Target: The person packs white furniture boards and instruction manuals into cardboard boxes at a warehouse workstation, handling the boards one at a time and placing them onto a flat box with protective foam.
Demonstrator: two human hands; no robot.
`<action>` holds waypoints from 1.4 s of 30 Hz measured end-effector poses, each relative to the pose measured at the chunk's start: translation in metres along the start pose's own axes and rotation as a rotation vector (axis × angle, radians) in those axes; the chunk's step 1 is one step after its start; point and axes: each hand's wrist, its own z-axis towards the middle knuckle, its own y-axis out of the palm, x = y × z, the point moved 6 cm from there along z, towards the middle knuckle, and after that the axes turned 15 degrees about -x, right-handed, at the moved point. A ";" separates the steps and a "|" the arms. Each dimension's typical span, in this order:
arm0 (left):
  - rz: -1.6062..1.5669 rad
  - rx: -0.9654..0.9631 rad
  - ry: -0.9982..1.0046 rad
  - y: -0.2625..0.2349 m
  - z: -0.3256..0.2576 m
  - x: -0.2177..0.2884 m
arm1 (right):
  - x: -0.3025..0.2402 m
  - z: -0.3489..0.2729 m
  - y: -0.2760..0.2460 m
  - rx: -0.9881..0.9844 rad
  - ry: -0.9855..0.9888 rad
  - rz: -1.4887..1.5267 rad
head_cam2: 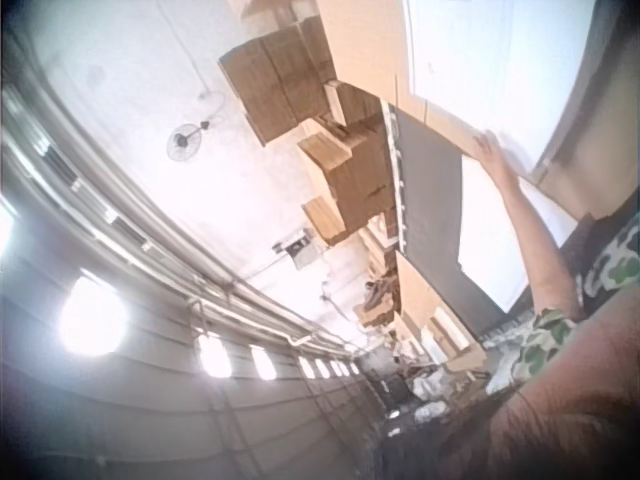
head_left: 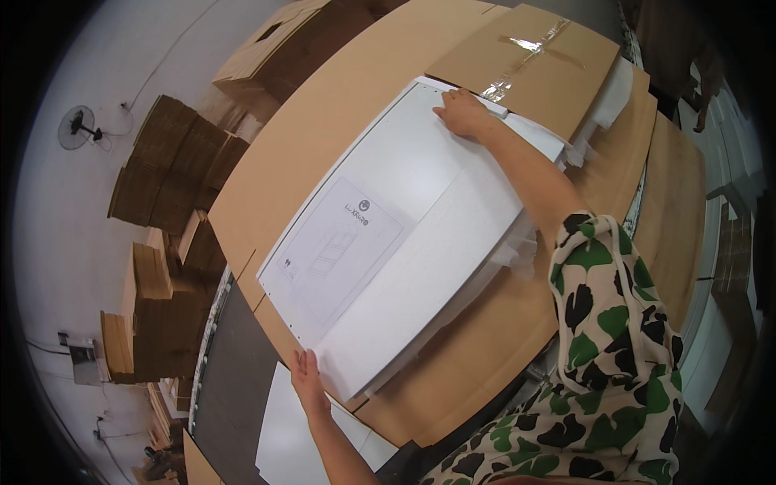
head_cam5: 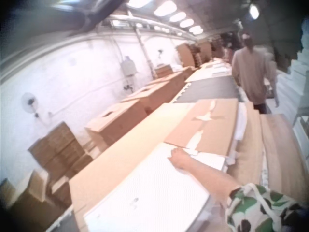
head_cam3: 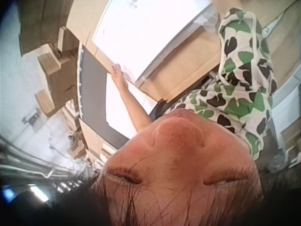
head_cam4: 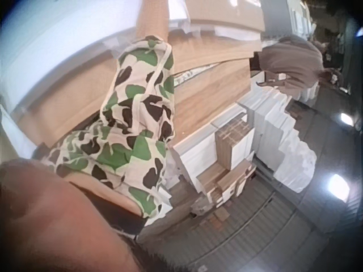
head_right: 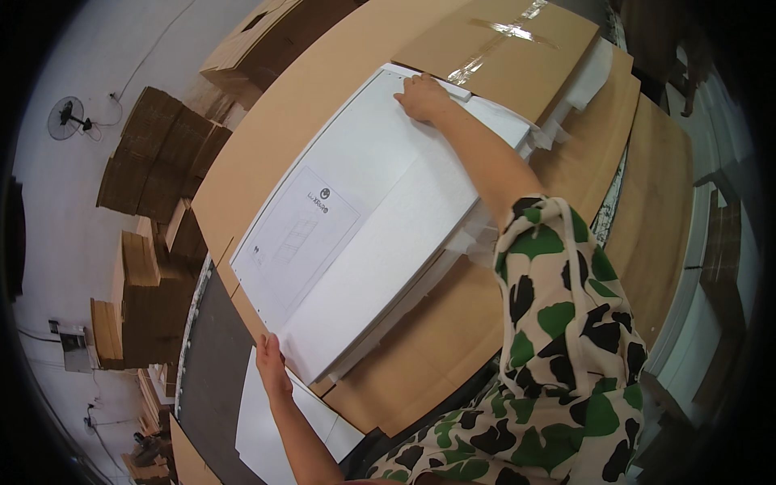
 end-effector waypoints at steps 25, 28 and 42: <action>-0.125 0.337 0.224 -0.139 -0.098 -0.151 | -0.132 -0.315 0.036 0.179 -0.316 0.582; 0.077 0.794 0.091 -0.266 -0.169 -0.254 | -0.258 -0.405 0.079 -0.331 -0.632 0.781; 0.556 0.567 -0.693 -0.530 -0.347 -0.400 | -0.477 -0.445 0.250 -0.485 -0.600 0.033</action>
